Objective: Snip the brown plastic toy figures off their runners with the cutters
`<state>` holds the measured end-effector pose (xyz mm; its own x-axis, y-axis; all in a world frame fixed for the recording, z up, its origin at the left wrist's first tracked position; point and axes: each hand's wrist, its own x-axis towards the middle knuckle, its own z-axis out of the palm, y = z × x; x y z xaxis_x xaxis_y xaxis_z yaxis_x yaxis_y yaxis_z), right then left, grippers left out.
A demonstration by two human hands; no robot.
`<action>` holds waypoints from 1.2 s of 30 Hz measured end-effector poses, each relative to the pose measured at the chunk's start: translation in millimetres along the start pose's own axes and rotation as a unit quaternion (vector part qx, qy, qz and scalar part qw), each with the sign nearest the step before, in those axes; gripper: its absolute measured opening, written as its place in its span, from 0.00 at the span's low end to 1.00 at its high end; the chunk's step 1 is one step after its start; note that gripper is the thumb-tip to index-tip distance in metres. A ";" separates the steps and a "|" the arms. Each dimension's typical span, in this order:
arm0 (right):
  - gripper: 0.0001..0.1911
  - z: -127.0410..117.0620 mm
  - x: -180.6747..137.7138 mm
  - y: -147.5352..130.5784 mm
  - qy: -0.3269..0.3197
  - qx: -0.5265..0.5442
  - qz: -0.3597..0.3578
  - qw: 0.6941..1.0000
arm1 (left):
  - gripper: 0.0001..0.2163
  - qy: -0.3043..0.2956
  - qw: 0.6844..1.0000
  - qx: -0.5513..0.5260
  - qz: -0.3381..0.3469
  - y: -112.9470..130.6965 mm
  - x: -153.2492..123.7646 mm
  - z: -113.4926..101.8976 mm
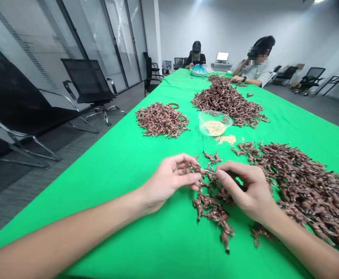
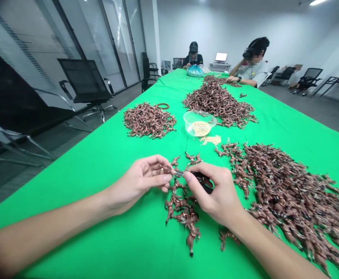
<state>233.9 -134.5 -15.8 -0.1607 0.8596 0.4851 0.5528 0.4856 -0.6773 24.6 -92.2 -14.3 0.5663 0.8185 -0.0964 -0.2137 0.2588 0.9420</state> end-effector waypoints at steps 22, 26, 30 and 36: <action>0.04 -0.8 0.9 3.6 0.032 -0.054 -0.061 0.996 | 0.08 -0.014 0.986 0.142 0.089 2.6 3.6 -2.8; 0.03 -0.4 0.8 5.1 0.026 -0.086 -0.122 0.988 | 0.07 -0.048 0.977 0.177 0.105 4.3 3.7 -2.9; 0.07 -1.5 0.2 7.0 0.033 -0.104 -0.178 0.978 | 0.07 -0.086 0.974 0.180 0.107 5.3 4.1 -4.3; 0.08 -4.7 0.4 7.9 0.043 -0.136 -0.205 0.968 | 0.07 -0.081 0.982 0.144 0.090 4.9 4.4 -5.5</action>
<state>242.0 -131.0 -18.3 -0.3506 0.5812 0.7344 0.6533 0.7136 -0.2529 21.7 -84.5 -11.9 0.6642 0.7395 0.1097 -0.1013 -0.0564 0.9933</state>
